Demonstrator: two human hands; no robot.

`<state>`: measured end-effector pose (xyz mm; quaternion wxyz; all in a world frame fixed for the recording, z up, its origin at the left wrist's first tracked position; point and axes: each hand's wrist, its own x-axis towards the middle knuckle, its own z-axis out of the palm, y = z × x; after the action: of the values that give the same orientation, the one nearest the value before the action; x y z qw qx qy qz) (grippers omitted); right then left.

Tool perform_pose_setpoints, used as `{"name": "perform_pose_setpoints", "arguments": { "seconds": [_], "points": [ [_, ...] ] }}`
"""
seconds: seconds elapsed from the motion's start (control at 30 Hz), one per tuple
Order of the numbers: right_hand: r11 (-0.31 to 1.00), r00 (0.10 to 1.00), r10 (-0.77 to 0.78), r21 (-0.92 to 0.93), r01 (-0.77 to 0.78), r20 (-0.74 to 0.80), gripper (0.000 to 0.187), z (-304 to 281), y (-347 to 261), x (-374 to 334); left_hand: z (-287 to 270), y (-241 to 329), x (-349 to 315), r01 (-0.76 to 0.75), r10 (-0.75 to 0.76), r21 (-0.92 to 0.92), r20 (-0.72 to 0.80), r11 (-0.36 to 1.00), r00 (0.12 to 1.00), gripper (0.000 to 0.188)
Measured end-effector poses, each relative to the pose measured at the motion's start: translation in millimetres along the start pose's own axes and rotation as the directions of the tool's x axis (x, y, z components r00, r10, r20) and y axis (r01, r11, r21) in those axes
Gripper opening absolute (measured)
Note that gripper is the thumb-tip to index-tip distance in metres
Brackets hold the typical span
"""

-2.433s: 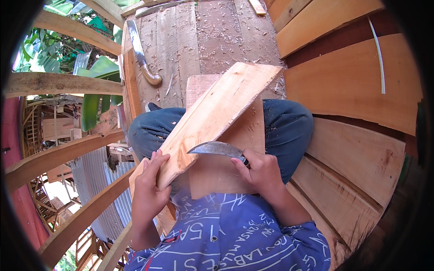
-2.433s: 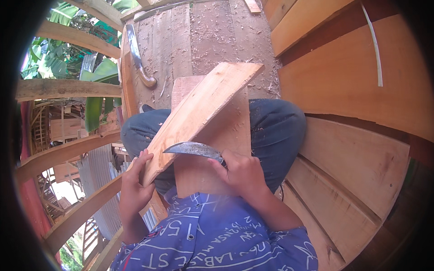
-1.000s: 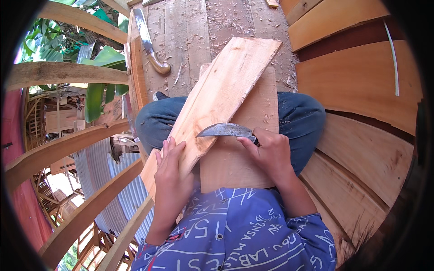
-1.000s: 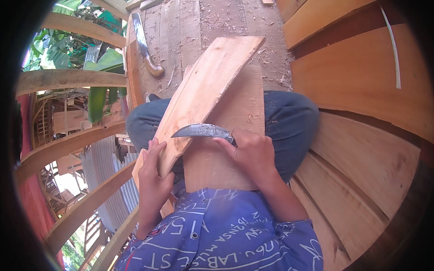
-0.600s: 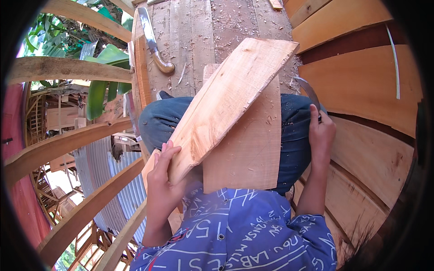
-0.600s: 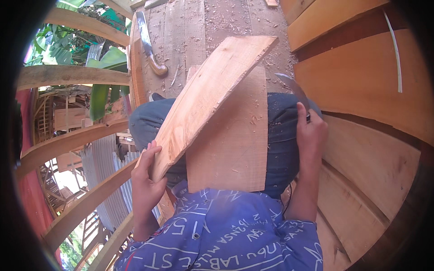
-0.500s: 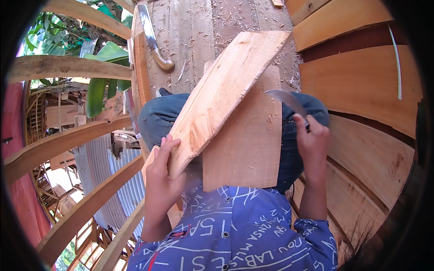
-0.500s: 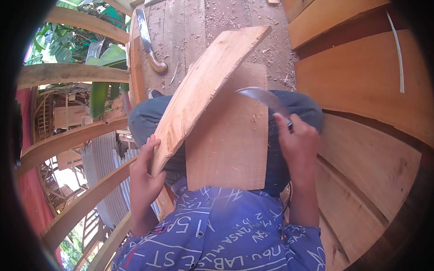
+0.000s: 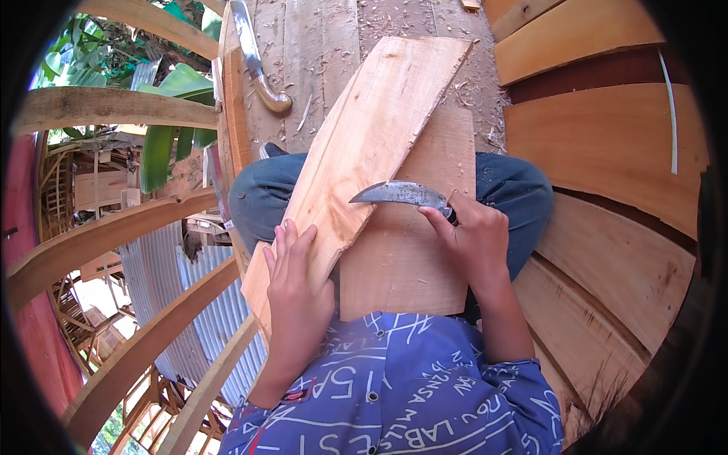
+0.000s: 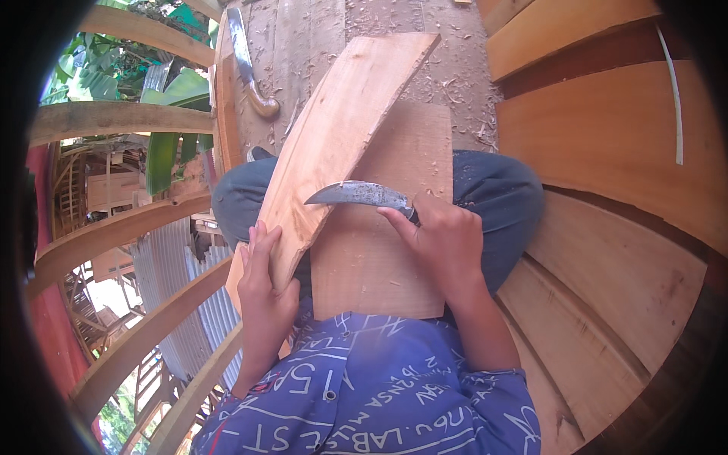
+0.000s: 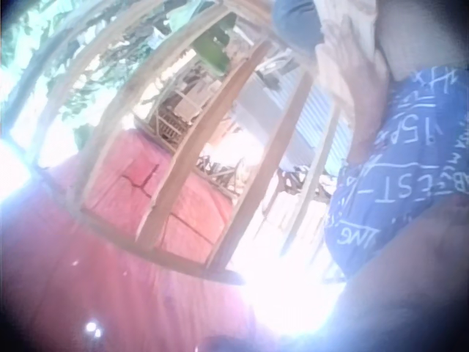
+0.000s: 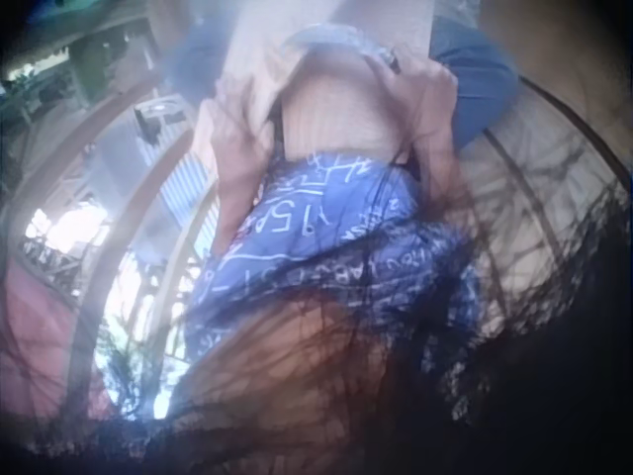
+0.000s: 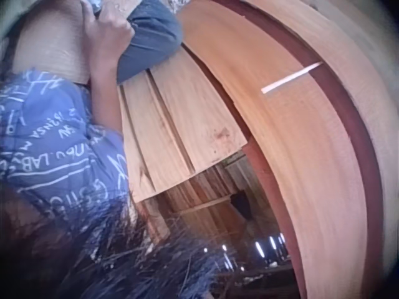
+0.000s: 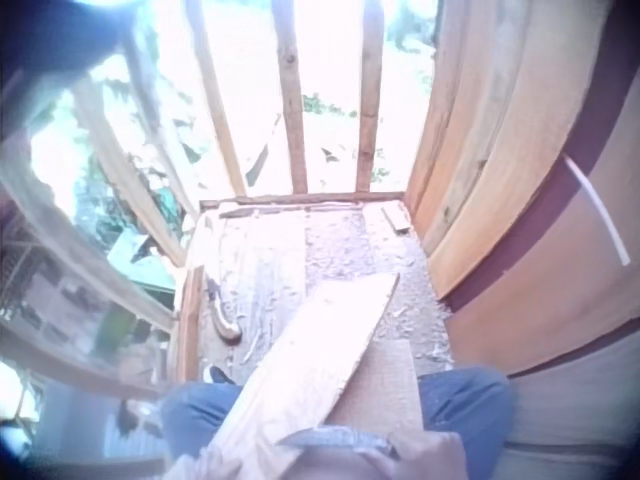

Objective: The person sits cross-legged and uses a curved knife to shave and shape a rectangular wooden plank resting on their lap. They repeatedly scrape the surface and edges, removing thin wood shavings and refining the plank's profile.

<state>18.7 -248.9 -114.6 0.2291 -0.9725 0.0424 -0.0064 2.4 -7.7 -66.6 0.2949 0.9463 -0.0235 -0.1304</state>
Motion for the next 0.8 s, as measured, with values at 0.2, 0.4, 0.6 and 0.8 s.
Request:
{"name": "perform_pose_setpoints", "arguments": {
  "seconds": [0.2, 0.4, 0.6, 0.8],
  "points": [
    [0.961, 0.944, 0.275, 0.025, -0.275, -0.185, 0.052, -0.4, 45.9, 21.4, -4.8, -5.7, -0.5, 0.021, -0.02, -0.062, 0.01, 0.998, 1.0, 0.066],
    [0.984, 0.983, 0.173, 0.05, -0.169, -0.068, 0.051, -22.3, 16.3, 14.0, -2.5, -4.3, -6.8, 0.041, -0.041, -0.015, -0.01, 0.999, 0.999, 0.066],
    [0.999, 1.0, -0.011, 0.037, 0.012, -0.013, 0.05, 12.4, -10.7, -1.0, 0.8, -0.7, -0.1, 0.025, -0.024, -0.021, 0.019, 0.999, 1.0, 0.067],
    [0.997, 0.996, -0.067, -0.028, 0.065, -0.066, 0.054, 9.6, 3.3, 14.0, 2.7, -2.3, 1.2, -0.002, 0.002, -0.008, 0.01, 1.0, 1.0, 0.068]
  ]
}}
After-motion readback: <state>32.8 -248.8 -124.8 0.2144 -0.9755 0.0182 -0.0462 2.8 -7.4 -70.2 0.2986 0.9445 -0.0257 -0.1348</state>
